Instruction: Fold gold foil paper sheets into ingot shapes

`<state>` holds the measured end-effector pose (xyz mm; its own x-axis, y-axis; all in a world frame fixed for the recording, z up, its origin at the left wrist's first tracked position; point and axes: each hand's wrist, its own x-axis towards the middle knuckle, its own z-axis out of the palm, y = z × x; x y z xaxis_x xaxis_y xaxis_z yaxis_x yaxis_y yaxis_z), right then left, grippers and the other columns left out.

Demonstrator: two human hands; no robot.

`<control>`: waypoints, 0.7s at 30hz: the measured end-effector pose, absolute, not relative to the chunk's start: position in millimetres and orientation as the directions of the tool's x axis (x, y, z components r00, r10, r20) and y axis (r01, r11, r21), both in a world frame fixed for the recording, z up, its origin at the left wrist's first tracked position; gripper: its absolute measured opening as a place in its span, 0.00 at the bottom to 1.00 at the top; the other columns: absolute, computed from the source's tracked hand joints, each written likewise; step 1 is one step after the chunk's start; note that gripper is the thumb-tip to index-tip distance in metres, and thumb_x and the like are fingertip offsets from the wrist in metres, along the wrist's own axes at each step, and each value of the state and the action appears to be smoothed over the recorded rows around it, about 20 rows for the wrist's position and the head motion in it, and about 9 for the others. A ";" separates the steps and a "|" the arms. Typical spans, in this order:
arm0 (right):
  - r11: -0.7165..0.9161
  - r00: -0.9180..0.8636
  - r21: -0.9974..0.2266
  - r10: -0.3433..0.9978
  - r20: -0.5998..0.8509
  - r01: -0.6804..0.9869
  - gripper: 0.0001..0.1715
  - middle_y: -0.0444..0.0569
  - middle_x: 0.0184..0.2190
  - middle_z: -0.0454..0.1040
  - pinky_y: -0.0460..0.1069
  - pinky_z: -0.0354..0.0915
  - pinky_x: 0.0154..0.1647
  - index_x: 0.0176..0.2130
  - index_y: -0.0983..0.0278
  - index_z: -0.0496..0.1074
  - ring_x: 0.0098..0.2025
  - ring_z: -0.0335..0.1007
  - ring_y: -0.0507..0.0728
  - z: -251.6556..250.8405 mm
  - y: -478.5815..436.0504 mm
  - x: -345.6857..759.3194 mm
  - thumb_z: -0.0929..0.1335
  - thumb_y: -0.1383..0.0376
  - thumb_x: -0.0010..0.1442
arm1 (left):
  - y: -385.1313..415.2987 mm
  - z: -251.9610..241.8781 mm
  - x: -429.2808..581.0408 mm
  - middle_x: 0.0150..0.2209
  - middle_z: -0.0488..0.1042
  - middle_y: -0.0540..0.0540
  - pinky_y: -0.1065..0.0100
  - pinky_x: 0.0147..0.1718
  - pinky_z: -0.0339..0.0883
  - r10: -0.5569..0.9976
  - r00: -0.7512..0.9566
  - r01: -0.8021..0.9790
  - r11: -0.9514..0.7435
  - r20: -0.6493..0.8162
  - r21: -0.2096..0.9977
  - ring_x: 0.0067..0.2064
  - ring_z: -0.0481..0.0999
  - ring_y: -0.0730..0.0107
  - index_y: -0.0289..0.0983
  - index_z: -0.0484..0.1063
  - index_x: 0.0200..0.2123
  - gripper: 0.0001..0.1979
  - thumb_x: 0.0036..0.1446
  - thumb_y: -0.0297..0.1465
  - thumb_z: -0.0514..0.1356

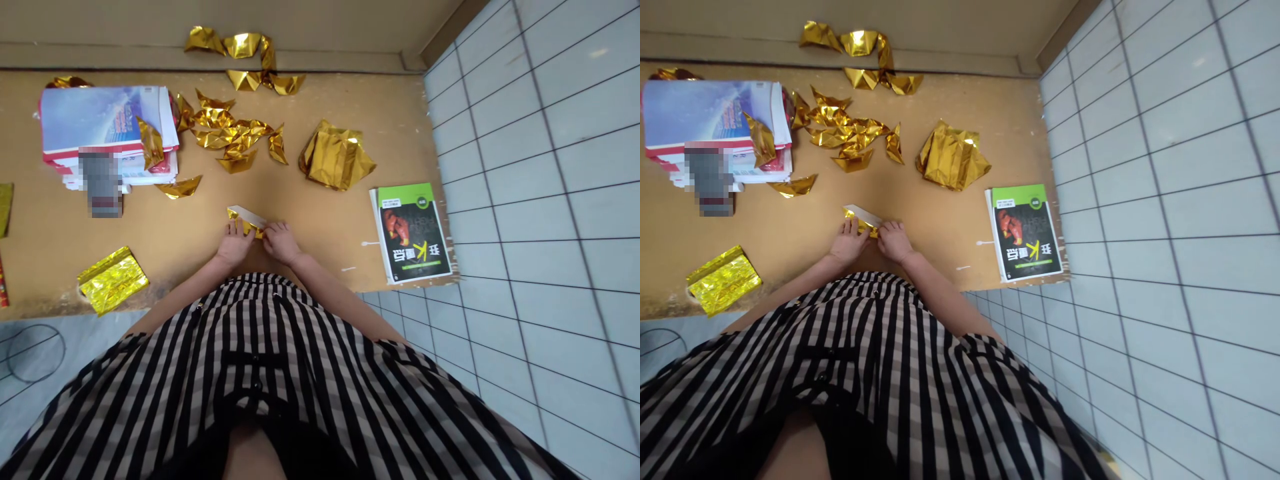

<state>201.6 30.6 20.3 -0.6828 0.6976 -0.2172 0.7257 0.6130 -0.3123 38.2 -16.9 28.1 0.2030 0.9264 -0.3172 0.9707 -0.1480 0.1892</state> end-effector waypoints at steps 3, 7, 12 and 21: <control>0.588 -0.668 -0.332 0.707 -0.233 0.738 0.15 0.62 0.44 0.75 0.57 0.59 0.50 0.43 0.69 0.75 0.48 0.66 0.64 20.0 32.9 201.8 0.61 0.69 0.64 | -15.7 25.4 41.5 0.66 0.60 0.26 0.42 0.59 0.59 0.933 0.184 0.974 -0.131 -0.311 0.184 0.66 0.62 0.41 0.36 0.69 0.57 0.19 0.68 0.33 0.48; 0.573 -0.667 -0.374 0.716 -0.205 0.730 0.16 0.60 0.43 0.76 0.57 0.59 0.50 0.43 0.68 0.75 0.47 0.67 0.63 16.1 34.1 203.6 0.60 0.68 0.65 | -15.3 22.6 42.2 0.66 0.61 0.25 0.41 0.57 0.61 0.937 0.177 0.975 -0.125 -0.300 0.185 0.66 0.63 0.39 0.35 0.71 0.55 0.19 0.68 0.31 0.46; 0.555 -0.670 -0.429 0.720 -0.181 0.712 0.15 0.57 0.42 0.76 0.56 0.58 0.49 0.43 0.66 0.75 0.47 0.67 0.62 10.9 34.4 206.8 0.61 0.67 0.66 | -14.9 24.2 43.6 0.64 0.63 0.25 0.43 0.56 0.64 0.943 0.163 0.980 -0.120 -0.289 0.160 0.65 0.65 0.42 0.34 0.71 0.53 0.20 0.67 0.27 0.44; 0.657 -0.739 -0.349 0.641 -0.209 0.669 0.12 0.59 0.45 0.74 0.56 0.58 0.49 0.43 0.67 0.76 0.49 0.65 0.63 17.6 34.3 209.7 0.65 0.64 0.64 | -15.5 20.7 38.8 0.64 0.65 0.26 0.43 0.56 0.64 0.946 0.190 0.973 -0.144 -0.265 0.181 0.65 0.65 0.41 0.34 0.73 0.50 0.19 0.67 0.30 0.45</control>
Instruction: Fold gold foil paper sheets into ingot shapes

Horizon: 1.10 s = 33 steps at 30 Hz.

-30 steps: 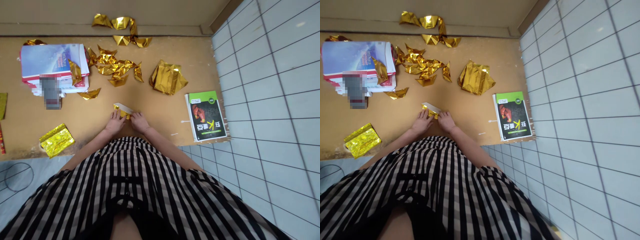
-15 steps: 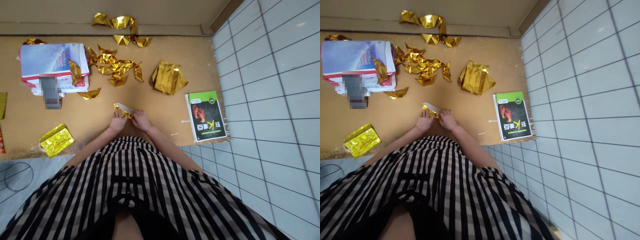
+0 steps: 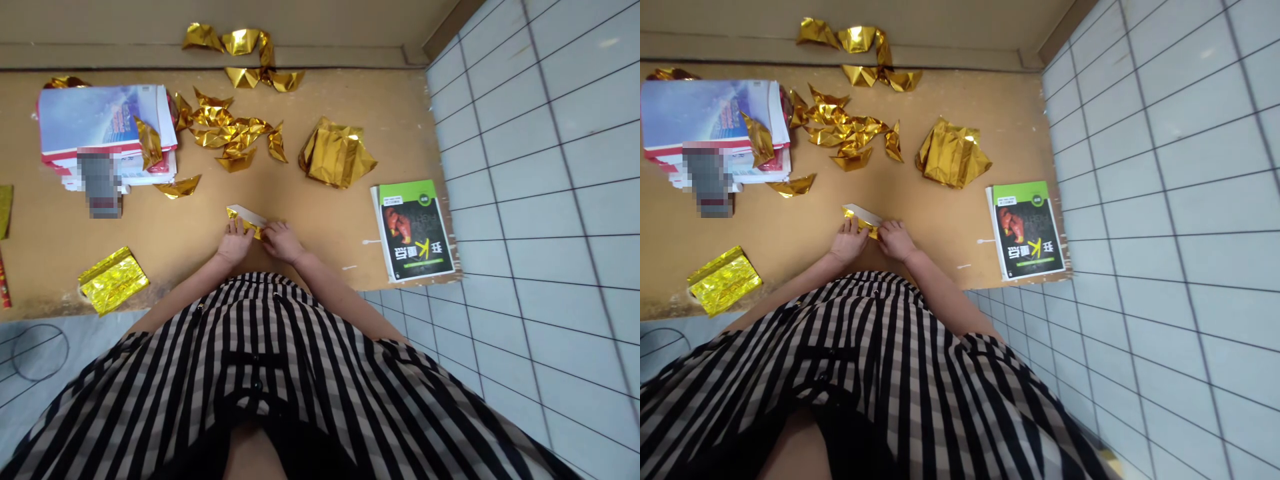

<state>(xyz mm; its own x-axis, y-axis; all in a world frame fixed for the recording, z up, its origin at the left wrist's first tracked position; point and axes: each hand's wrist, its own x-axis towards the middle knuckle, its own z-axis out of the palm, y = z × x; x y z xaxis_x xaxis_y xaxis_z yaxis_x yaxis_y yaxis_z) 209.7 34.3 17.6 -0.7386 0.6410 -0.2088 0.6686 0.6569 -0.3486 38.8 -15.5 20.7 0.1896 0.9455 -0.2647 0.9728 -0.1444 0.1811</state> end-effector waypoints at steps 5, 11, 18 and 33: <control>0.717 -0.757 -0.242 0.614 -0.225 0.653 0.16 0.61 0.42 0.76 0.57 0.58 0.50 0.43 0.69 0.77 0.46 0.67 0.63 21.0 30.6 203.2 0.61 0.70 0.66 | -14.8 23.2 37.8 0.63 0.66 0.28 0.46 0.56 0.65 0.948 0.190 0.973 -0.146 -0.257 0.180 0.64 0.66 0.43 0.35 0.74 0.49 0.19 0.67 0.30 0.45; 0.681 -0.724 -0.247 0.650 -0.231 0.689 0.17 0.62 0.42 0.76 0.56 0.59 0.49 0.44 0.71 0.76 0.46 0.68 0.63 21.2 30.0 201.0 0.60 0.70 0.65 | -13.6 30.0 39.2 0.64 0.65 0.28 0.45 0.57 0.64 0.935 0.185 0.976 -0.138 -0.302 0.170 0.65 0.65 0.42 0.35 0.73 0.50 0.18 0.67 0.33 0.47; 0.589 -0.675 -0.359 0.712 -0.194 0.724 0.15 0.60 0.42 0.76 0.56 0.59 0.49 0.44 0.69 0.74 0.46 0.68 0.63 17.2 34.5 204.4 0.60 0.68 0.66 | -11.4 27.6 42.6 0.63 0.65 0.26 0.44 0.53 0.67 0.936 0.186 0.977 -0.142 -0.300 0.162 0.63 0.66 0.40 0.34 0.73 0.51 0.19 0.68 0.33 0.46; 0.459 -0.590 -0.478 0.790 -0.165 0.749 0.12 0.57 0.44 0.75 0.58 0.59 0.50 0.44 0.63 0.77 0.50 0.65 0.65 2.4 40.2 209.8 0.65 0.66 0.64 | -8.9 39.6 47.9 0.63 0.66 0.27 0.52 0.47 0.73 0.931 0.143 0.989 -0.120 -0.337 0.089 0.61 0.69 0.42 0.34 0.73 0.52 0.20 0.67 0.25 0.44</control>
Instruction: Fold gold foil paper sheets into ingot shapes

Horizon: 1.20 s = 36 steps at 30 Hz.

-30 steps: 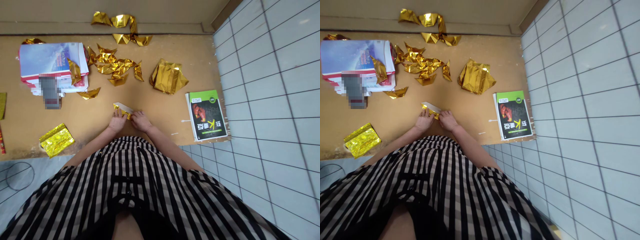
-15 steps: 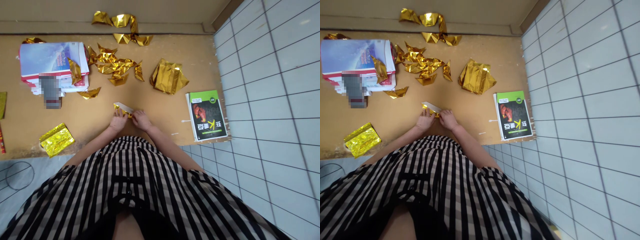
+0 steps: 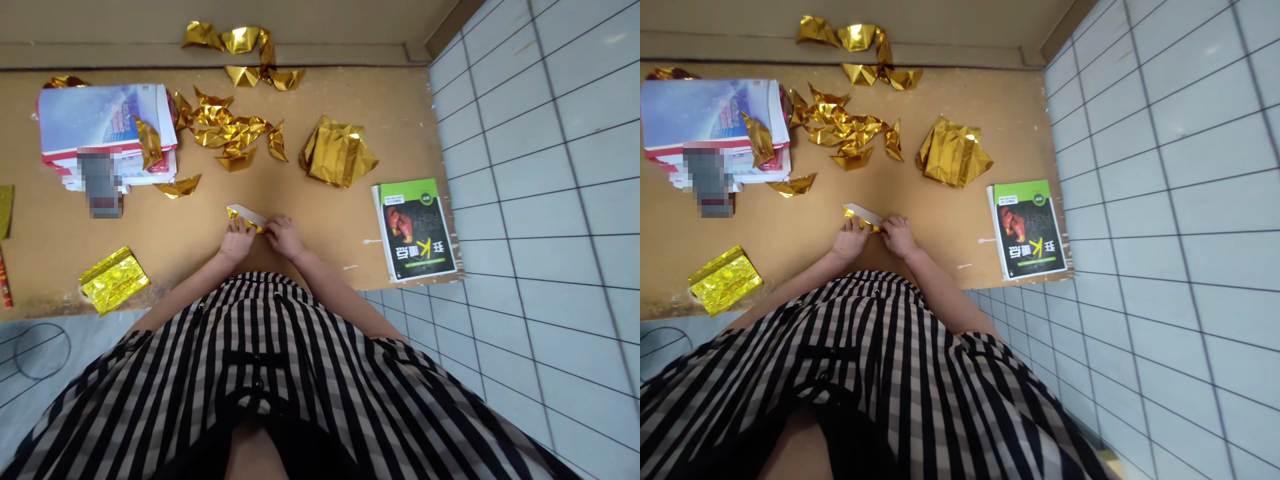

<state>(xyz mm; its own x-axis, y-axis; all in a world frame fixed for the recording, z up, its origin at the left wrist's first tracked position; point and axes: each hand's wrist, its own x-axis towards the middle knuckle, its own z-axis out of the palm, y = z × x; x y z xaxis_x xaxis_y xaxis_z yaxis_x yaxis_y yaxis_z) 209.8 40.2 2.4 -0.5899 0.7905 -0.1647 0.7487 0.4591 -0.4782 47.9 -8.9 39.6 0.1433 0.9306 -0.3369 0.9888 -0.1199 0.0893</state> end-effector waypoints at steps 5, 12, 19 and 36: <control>0.436 -0.543 -0.431 0.823 -0.165 0.791 0.15 0.57 0.42 0.74 0.58 0.57 0.49 0.44 0.63 0.78 0.49 0.65 0.65 -0.2 40.6 205.9 0.63 0.63 0.67 | -7.7 37.7 47.6 0.62 0.66 0.26 0.53 0.45 0.74 0.933 0.137 0.990 -0.115 -0.331 0.085 0.60 0.70 0.42 0.33 0.73 0.51 0.20 0.67 0.26 0.44; 0.406 -0.475 -0.346 0.868 -0.145 0.846 0.16 0.57 0.41 0.74 0.56 0.54 0.47 0.41 0.62 0.77 0.48 0.63 0.65 -2.4 42.0 204.2 0.62 0.58 0.68 | -5.4 37.6 45.2 0.59 0.68 0.25 0.55 0.44 0.74 0.930 0.139 0.989 -0.111 -0.340 0.102 0.58 0.70 0.43 0.32 0.74 0.50 0.21 0.68 0.28 0.43; 0.324 -0.381 -0.310 0.913 -0.145 0.894 0.15 0.57 0.40 0.74 0.56 0.53 0.46 0.38 0.62 0.76 0.46 0.64 0.65 -1.5 45.7 203.0 0.64 0.56 0.67 | -3.1 41.8 43.8 0.56 0.69 0.27 0.58 0.42 0.74 0.929 0.147 0.987 -0.113 -0.340 0.117 0.55 0.72 0.47 0.32 0.75 0.49 0.19 0.68 0.27 0.45; 0.144 -0.200 -0.271 0.961 -0.192 0.952 0.22 0.59 0.43 0.73 0.58 0.55 0.47 0.40 0.63 0.74 0.48 0.63 0.66 2.8 40.4 185.7 0.64 0.48 0.64 | -1.0 42.9 41.2 0.54 0.71 0.29 0.60 0.44 0.73 0.927 0.157 0.985 -0.123 -0.341 0.120 0.53 0.73 0.51 0.32 0.76 0.47 0.17 0.67 0.28 0.47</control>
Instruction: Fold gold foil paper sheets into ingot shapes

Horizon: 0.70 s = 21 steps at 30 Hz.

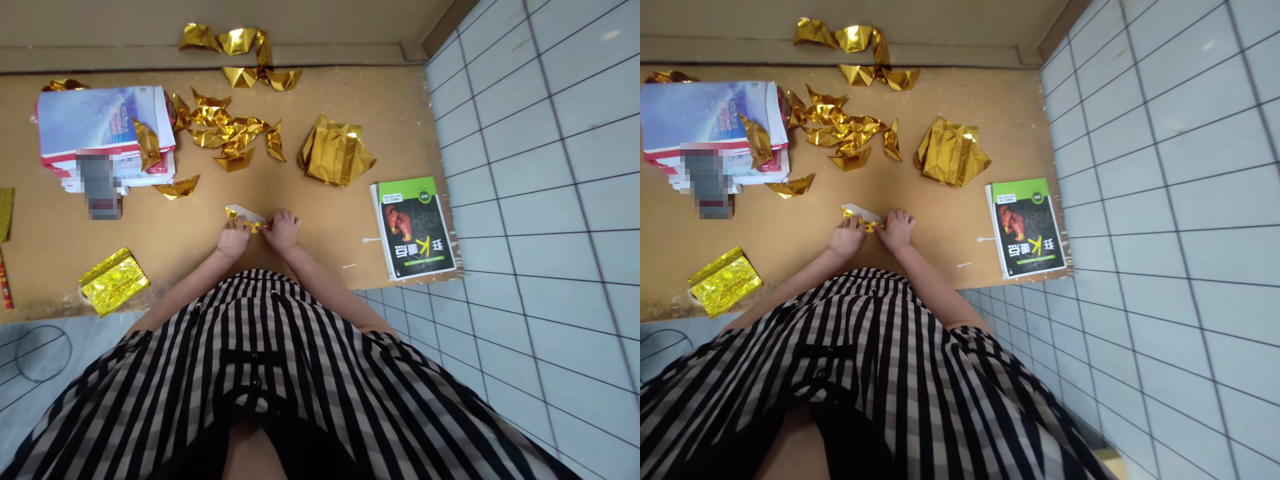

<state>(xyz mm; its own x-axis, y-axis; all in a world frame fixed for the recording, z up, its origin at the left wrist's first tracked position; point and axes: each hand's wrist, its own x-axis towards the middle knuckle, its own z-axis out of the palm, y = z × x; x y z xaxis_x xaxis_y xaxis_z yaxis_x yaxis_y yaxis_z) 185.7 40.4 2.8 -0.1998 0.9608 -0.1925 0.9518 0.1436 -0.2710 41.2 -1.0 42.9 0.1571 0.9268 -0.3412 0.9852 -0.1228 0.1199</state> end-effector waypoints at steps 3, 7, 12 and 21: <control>0.120 -0.174 -0.284 0.969 -0.175 0.951 0.22 0.59 0.43 0.73 0.57 0.55 0.45 0.38 0.62 0.73 0.47 0.63 0.66 -0.6 44.7 194.7 0.64 0.47 0.64 | -1.1 41.4 40.0 0.55 0.71 0.28 0.58 0.46 0.73 0.927 0.163 0.984 -0.130 -0.337 0.118 0.53 0.74 0.51 0.31 0.75 0.48 0.17 0.67 0.27 0.47; 0.140 -0.193 -0.294 0.968 -0.162 0.945 0.21 0.59 0.42 0.73 0.57 0.56 0.45 0.37 0.62 0.73 0.47 0.64 0.66 -3.6 45.9 199.0 0.64 0.48 0.64 | -7.0 36.9 35.7 0.59 0.69 0.27 0.52 0.51 0.69 0.937 0.190 0.978 -0.156 -0.295 0.135 0.58 0.71 0.47 0.33 0.74 0.51 0.18 0.67 0.30 0.48; 0.141 -0.194 -0.276 0.965 -0.176 0.951 0.20 0.59 0.43 0.73 0.59 0.56 0.46 0.38 0.62 0.74 0.48 0.64 0.67 -2.0 45.0 196.1 0.65 0.49 0.64 | -22.7 28.5 27.4 0.68 0.58 0.28 0.43 0.59 0.59 0.910 0.265 0.960 -0.217 -0.319 0.178 0.68 0.59 0.41 0.40 0.63 0.65 0.25 0.66 0.37 0.53; 0.310 -0.356 -0.290 0.927 -0.119 0.905 0.20 0.62 0.47 0.73 0.63 0.56 0.53 0.48 0.65 0.74 0.51 0.64 0.67 2.8 34.4 197.1 0.61 0.56 0.67 | -29.3 32.4 26.0 0.70 0.53 0.29 0.41 0.59 0.57 0.882 0.295 0.953 -0.244 -0.366 0.181 0.70 0.53 0.39 0.42 0.61 0.66 0.27 0.66 0.41 0.54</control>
